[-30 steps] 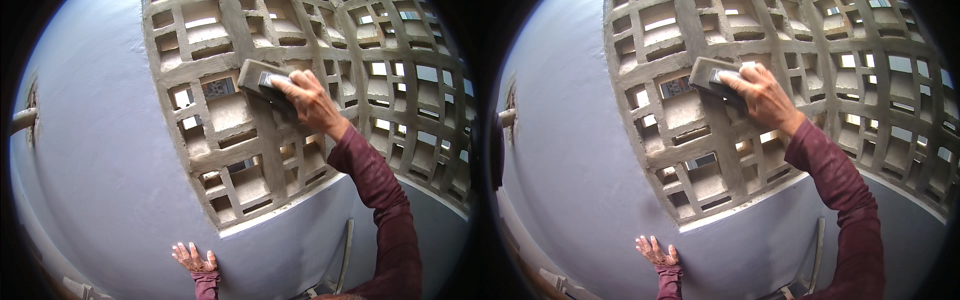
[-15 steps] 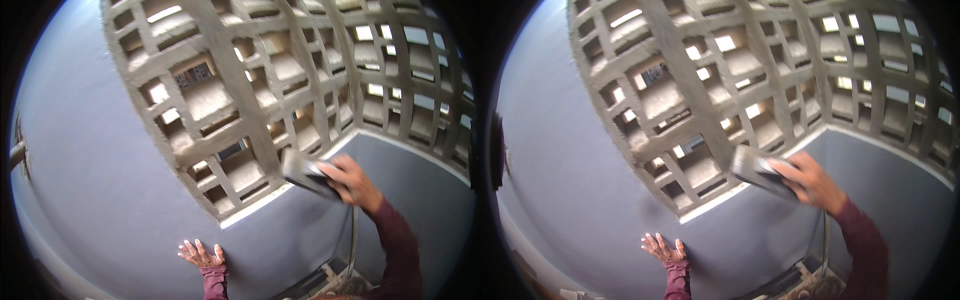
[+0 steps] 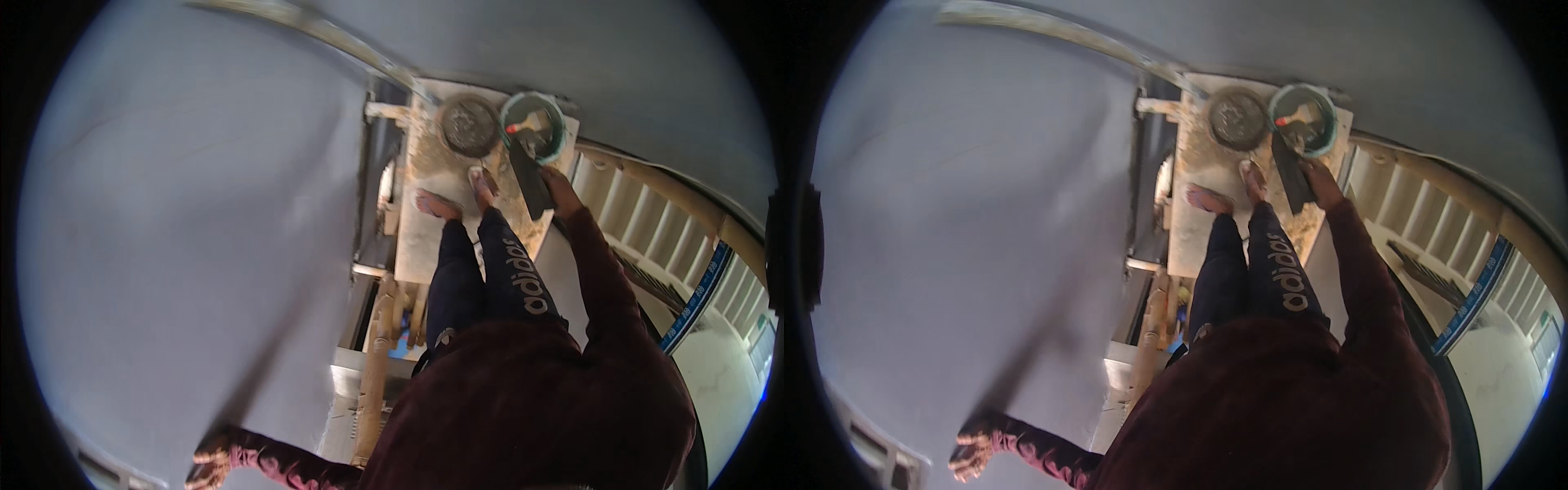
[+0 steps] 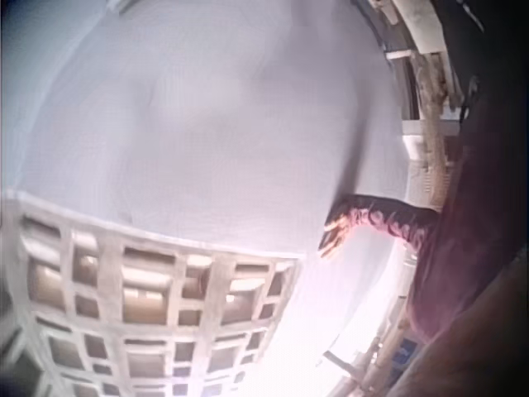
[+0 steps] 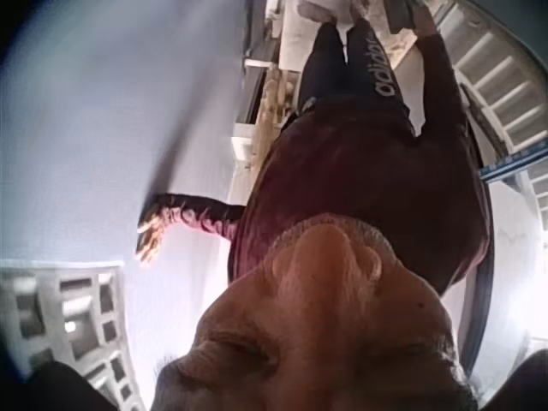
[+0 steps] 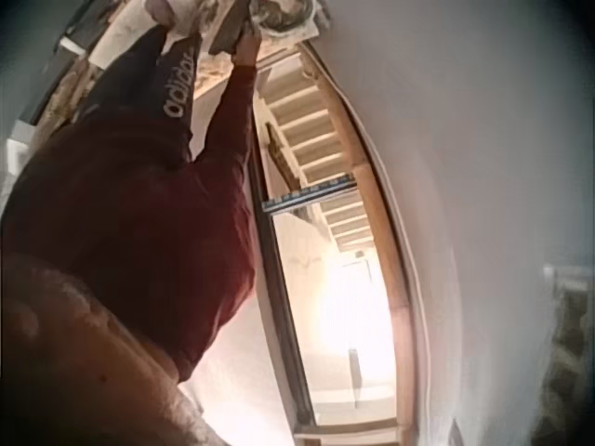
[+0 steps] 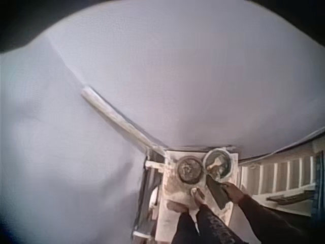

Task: The person applies plaster to a decorative lattice wall using a trowel, repeatedly scooping material from a bucket and smoothing it into the grid pattern. The person stands on a scaffold and works methodically across the wall surface.

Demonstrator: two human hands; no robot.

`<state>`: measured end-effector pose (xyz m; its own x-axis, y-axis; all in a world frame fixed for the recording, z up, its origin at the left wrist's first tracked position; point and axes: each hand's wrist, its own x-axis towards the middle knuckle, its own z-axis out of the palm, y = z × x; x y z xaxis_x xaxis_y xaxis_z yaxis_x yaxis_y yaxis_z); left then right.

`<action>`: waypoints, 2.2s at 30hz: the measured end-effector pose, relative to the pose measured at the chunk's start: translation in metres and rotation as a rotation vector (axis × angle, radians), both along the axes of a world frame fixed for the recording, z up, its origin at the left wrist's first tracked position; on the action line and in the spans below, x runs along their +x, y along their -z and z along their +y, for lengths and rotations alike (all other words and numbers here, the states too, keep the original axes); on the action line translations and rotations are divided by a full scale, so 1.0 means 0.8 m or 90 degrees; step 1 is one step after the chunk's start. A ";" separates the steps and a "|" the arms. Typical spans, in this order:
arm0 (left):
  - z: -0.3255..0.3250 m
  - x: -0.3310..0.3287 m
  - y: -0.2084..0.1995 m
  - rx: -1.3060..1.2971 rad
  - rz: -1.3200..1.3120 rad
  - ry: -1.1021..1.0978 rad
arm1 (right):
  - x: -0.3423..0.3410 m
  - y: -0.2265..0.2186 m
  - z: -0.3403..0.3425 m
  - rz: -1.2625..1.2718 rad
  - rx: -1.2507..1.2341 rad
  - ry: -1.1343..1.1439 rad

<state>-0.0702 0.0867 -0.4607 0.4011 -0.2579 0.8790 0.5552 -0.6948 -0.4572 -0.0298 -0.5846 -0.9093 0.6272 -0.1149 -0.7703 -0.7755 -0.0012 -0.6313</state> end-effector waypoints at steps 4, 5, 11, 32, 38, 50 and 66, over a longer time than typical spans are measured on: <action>-0.020 0.021 0.044 -0.003 0.083 0.038 | 0.004 0.141 -0.069 0.041 -0.039 0.037; -0.021 0.023 0.057 -0.009 0.100 0.042 | 0.001 0.188 -0.094 0.024 -0.130 -0.061; -0.042 0.050 0.099 -0.010 0.165 0.061 | 0.066 0.270 -0.113 0.029 -0.551 -0.128; -0.028 0.033 0.047 -0.033 0.110 0.057 | -0.083 0.161 -0.175 -0.116 0.284 0.289; 0.003 -0.001 -0.007 -0.025 -0.019 0.000 | 0.044 -0.176 0.009 -0.188 0.452 0.382; 0.003 -0.061 -0.005 -0.110 0.002 -0.114 | 0.289 -0.754 0.363 -0.837 0.702 -0.318; 0.009 -0.048 0.002 -0.107 -0.013 -0.108 | 0.344 -1.088 0.521 -1.072 0.652 -0.416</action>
